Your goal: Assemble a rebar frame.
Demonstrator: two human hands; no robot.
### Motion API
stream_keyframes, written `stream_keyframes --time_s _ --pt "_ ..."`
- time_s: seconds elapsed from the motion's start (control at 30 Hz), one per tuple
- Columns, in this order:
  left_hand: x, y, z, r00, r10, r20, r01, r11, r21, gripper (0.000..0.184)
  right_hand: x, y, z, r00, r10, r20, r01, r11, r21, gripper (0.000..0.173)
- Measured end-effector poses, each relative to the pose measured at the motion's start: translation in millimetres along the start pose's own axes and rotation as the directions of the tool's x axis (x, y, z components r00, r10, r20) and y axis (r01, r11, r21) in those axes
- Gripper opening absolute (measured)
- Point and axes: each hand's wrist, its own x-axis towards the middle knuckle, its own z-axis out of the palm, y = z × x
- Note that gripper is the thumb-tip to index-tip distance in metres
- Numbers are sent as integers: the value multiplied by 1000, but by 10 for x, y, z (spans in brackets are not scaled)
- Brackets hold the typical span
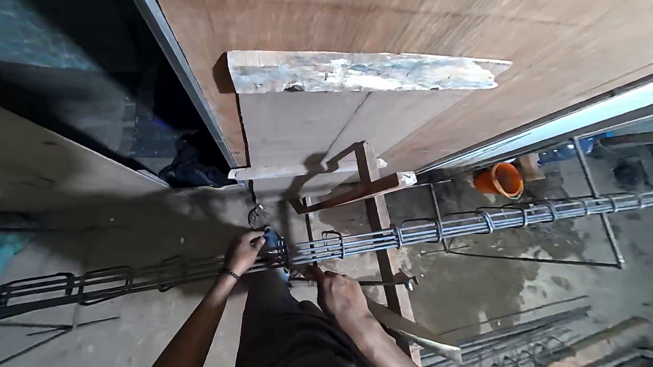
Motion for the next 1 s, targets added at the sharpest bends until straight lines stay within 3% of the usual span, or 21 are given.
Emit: stream_keyframes --time_s 0.1,0.2,0.3,0.4,0.7,0.87,1.0 --pt "59 73 28 998 -4 64 -1 996 86 33 82 -106 -196 999 -6 50 7 1000 -7 39" --pt "148 60 113 992 -41 119 28 994 107 34 233 -133 -309 999 -17 30 16 999 37 54" --pt "191 34 156 992 -53 118 42 995 93 35 287 -90 -396 999 -44 -8 44 996 80 55" --pt "187 -1 127 992 -54 111 48 997 61 35 271 -86 -498 998 -69 6 68 993 100 45" --pt "161 3 9 980 -131 150 110 983 144 39 435 -211 -469 998 -24 57 22 999 43 46" --pt "272 76 128 943 -239 232 182 953 241 51 585 -321 -411 999 12 48 -16 996 88 36" --pt "438 30 261 936 -198 291 129 962 239 52 572 -371 -233 997 75 37 -79 985 152 40"
